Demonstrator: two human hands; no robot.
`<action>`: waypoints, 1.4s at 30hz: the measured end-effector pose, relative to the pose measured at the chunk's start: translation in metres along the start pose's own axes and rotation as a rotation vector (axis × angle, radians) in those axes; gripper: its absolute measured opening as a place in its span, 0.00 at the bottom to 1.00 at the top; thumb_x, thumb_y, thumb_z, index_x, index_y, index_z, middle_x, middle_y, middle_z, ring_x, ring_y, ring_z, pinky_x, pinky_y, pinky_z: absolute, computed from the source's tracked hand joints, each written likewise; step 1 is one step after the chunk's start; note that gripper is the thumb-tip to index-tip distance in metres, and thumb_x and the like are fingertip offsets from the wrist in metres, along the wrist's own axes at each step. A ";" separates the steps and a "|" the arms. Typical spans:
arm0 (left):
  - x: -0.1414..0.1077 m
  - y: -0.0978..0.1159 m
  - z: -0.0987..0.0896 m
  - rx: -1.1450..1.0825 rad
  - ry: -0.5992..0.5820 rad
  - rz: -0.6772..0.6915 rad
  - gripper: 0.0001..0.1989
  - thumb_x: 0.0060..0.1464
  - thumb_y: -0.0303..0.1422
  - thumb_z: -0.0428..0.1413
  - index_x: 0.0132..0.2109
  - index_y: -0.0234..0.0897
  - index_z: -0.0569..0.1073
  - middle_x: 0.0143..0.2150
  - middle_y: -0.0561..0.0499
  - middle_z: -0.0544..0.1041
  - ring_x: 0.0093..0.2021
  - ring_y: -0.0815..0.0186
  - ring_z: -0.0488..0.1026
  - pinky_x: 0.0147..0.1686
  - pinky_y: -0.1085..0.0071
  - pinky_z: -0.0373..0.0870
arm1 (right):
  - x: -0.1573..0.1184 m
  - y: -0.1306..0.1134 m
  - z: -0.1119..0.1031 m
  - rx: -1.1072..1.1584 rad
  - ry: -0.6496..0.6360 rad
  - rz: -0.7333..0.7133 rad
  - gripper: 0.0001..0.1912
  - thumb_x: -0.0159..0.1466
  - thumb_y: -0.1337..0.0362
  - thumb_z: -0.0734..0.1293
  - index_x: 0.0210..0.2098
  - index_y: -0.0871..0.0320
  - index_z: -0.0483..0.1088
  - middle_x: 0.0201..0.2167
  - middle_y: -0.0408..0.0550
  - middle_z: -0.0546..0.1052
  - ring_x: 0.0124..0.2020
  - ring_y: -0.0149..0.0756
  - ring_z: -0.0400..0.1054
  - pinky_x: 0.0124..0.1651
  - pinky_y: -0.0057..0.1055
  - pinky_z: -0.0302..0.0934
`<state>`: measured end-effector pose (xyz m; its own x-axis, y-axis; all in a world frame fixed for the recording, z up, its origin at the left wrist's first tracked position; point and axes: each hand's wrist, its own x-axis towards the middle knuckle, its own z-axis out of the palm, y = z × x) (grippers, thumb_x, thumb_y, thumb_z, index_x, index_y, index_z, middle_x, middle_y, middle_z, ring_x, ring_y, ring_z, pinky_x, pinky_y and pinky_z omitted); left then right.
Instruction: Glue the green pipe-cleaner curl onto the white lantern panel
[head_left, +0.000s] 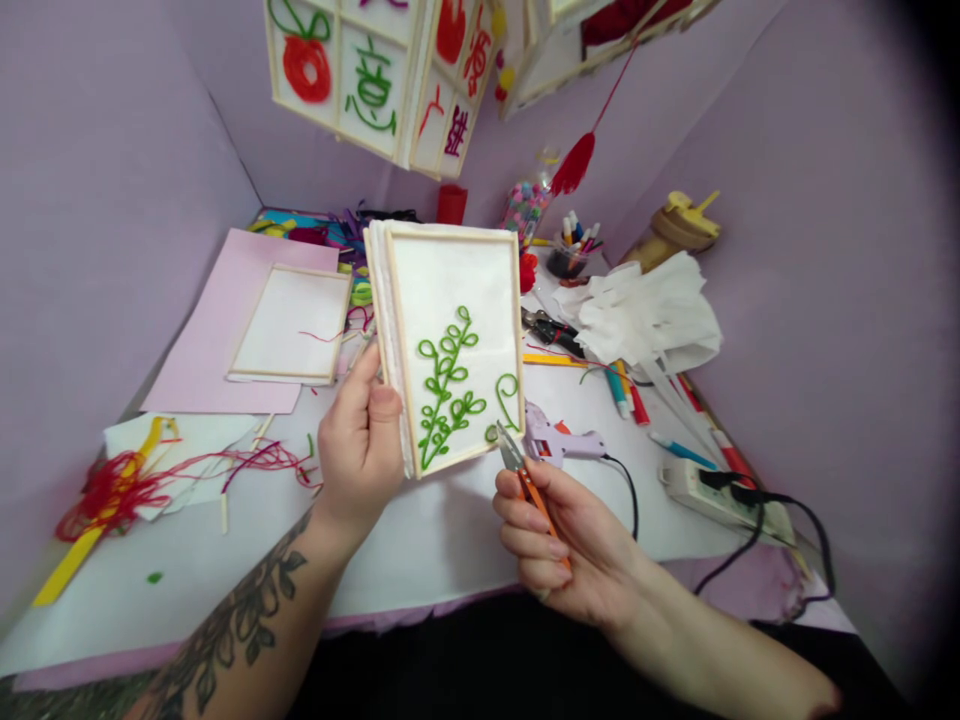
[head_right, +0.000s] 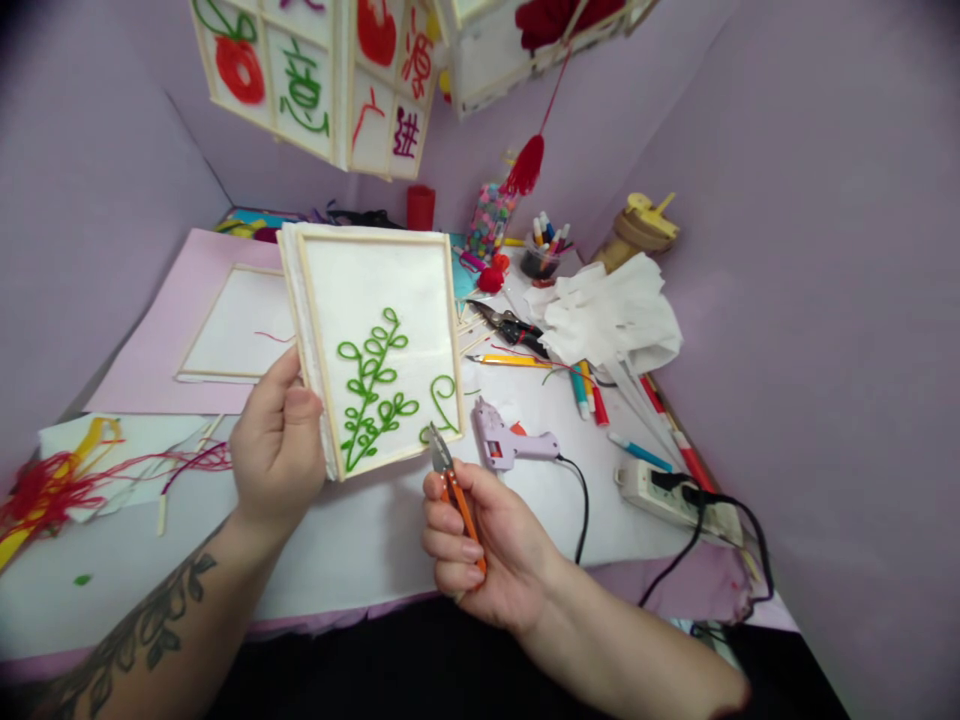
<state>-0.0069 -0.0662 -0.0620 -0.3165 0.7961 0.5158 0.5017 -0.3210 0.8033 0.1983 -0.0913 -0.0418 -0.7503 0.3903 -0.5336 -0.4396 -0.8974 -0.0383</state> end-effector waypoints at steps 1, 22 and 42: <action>0.000 0.000 0.000 -0.001 -0.001 0.002 0.21 0.66 0.37 0.46 0.63 0.38 0.66 0.59 0.46 0.73 0.58 0.59 0.71 0.56 0.63 0.69 | 0.000 0.000 0.000 -0.005 0.005 -0.006 0.09 0.61 0.60 0.68 0.31 0.59 0.65 0.16 0.32 0.59 0.13 0.19 0.44 0.13 0.17 0.36; -0.001 -0.001 0.000 0.000 0.003 0.005 0.21 0.66 0.37 0.47 0.63 0.39 0.66 0.60 0.45 0.72 0.59 0.59 0.70 0.58 0.63 0.68 | 0.000 -0.003 0.005 -0.038 0.019 -0.004 0.10 0.60 0.60 0.68 0.31 0.59 0.65 0.16 0.32 0.59 0.13 0.18 0.43 0.13 0.17 0.36; -0.002 -0.001 0.000 0.031 0.022 -0.006 0.21 0.65 0.39 0.47 0.62 0.40 0.67 0.59 0.46 0.74 0.58 0.59 0.71 0.55 0.64 0.71 | -0.009 -0.019 0.000 -0.667 0.322 -0.152 0.17 0.61 0.50 0.64 0.28 0.59 0.65 0.18 0.34 0.61 0.15 0.18 0.40 0.17 0.20 0.32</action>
<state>-0.0066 -0.0669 -0.0638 -0.3376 0.7862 0.5176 0.5242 -0.2997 0.7971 0.2132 -0.0780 -0.0363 -0.4787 0.5321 -0.6984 -0.0575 -0.8127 -0.5798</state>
